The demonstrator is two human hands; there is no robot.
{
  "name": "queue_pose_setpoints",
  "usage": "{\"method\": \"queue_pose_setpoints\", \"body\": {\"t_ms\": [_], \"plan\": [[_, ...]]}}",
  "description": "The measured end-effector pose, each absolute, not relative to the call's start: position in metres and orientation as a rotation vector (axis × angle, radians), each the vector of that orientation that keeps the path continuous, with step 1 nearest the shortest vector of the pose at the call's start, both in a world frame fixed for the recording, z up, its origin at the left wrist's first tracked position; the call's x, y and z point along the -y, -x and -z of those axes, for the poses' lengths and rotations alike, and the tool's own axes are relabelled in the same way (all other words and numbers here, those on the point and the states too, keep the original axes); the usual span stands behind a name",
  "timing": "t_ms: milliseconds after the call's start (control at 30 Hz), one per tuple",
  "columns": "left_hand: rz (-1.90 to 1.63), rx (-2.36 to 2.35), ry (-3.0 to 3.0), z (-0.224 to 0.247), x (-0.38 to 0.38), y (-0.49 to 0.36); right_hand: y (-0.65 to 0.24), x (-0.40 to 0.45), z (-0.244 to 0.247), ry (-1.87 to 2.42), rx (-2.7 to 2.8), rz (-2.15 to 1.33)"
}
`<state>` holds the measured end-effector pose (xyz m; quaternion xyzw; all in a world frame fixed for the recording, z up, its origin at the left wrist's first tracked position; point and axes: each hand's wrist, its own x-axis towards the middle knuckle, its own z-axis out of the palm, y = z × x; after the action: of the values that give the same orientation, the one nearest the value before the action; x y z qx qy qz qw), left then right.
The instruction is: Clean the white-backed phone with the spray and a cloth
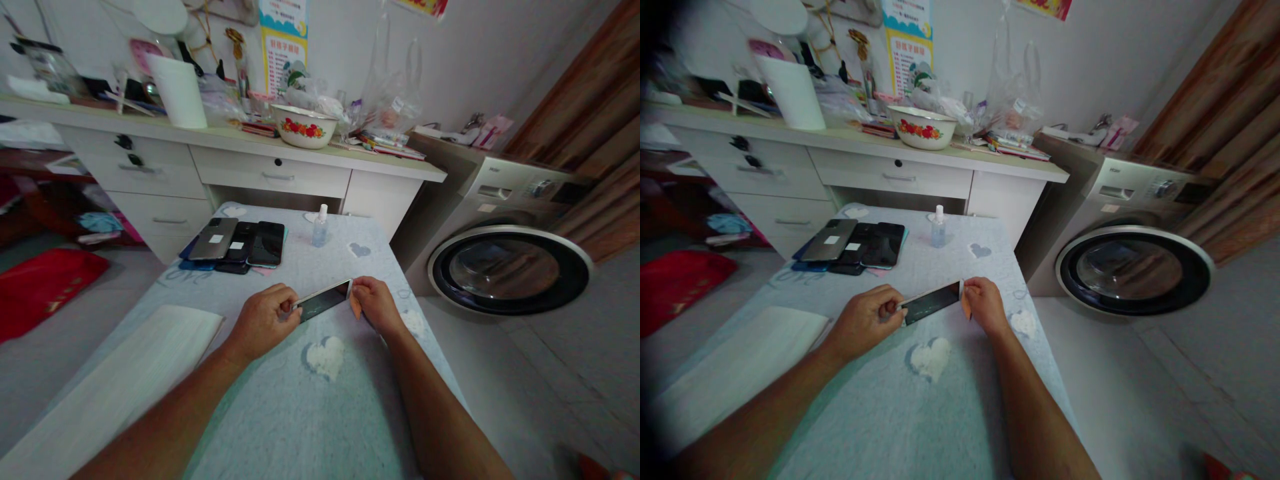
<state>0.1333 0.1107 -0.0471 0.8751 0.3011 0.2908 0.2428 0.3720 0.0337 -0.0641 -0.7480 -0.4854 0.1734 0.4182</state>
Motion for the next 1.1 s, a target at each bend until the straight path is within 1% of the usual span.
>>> {"method": "queue_pose_setpoints", "body": {"t_ms": [167, 267, 500, 633, 967, 1100], "plan": [[-0.796, -0.842, -2.404, 0.047, -0.111, -0.134, -0.37, -0.033, 0.059, 2.009, 1.372, -0.354], [-0.802, -0.844, -2.404, 0.047, -0.11, -0.134, -0.37, -0.032, 0.059, 1.997, 1.342, -0.365], [-0.808, -0.841, -2.402, 0.047, -0.11, -0.135, -0.367, -0.034, 0.056, 1.665, 0.932, -0.646], [-0.821, -0.838, -2.403, 0.047, -0.11, -0.135, -0.364, -0.033, 0.052, 1.561, 0.903, -0.649], [-0.819, -0.839, -2.413, 0.048, -0.11, -0.135, -0.37, -0.034, 0.063, 1.864, 1.115, -0.478], [-0.818, -0.838, -2.41, 0.049, -0.11, -0.135, -0.366, -0.032, 0.058, 2.023, 1.305, -0.321]]}}
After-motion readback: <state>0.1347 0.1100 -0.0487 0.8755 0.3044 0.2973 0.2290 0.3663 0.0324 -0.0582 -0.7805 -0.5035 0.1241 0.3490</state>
